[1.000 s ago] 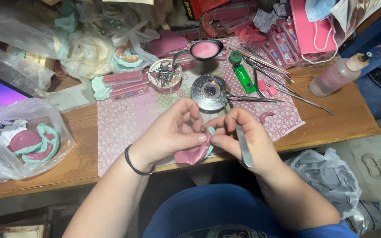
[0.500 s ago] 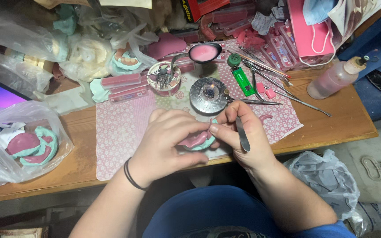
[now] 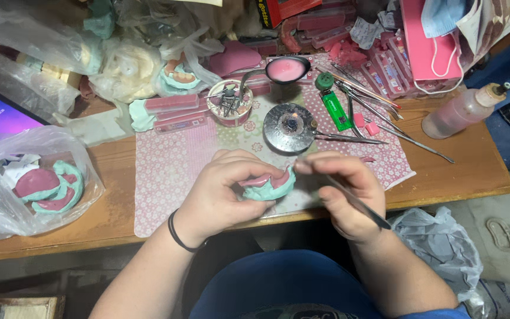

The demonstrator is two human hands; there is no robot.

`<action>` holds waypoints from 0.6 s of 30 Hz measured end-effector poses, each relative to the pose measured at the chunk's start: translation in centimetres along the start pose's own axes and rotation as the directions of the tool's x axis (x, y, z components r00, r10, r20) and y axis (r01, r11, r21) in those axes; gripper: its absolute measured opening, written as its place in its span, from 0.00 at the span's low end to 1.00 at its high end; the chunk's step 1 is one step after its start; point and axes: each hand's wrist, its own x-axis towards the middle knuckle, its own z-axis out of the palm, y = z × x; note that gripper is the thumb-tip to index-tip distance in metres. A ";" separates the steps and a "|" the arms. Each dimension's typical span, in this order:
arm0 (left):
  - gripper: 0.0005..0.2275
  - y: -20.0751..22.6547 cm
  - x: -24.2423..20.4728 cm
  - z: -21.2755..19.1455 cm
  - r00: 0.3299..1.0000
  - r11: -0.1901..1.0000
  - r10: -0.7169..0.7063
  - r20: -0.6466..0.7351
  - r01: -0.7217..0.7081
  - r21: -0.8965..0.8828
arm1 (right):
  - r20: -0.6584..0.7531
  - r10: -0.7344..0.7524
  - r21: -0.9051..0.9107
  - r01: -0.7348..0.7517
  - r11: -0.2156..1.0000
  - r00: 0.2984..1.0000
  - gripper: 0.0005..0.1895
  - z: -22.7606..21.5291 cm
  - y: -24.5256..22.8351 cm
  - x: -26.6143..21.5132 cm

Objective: The person shapes a pink pliable material over a light blue dental mold using their hands and a metal tool. They repeatedly apply a liquid from a bottle to the material and smooth it into place, occasionally trimming excess material with the tool.

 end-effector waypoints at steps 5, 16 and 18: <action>0.12 0.3 0.1 0.1 1.000 1.000 0.013 -0.004 -0.012 0.011 | 0.086 -0.102 -0.074 0.109 0.991 0.991 0.08 -0.9 -0.4 0.9; 0.11 0.0 0.0 -0.1 1.000 0.999 0.026 0.003 -0.026 0.045 | 0.003 -0.160 -0.030 0.160 0.987 0.987 0.11 0.4 -0.5 0.1; 0.12 -0.1 -0.2 -0.2 0.999 0.997 0.044 0.001 -0.044 0.065 | 0.013 -0.187 -0.042 0.188 0.981 0.982 0.11 0.4 -0.5 0.2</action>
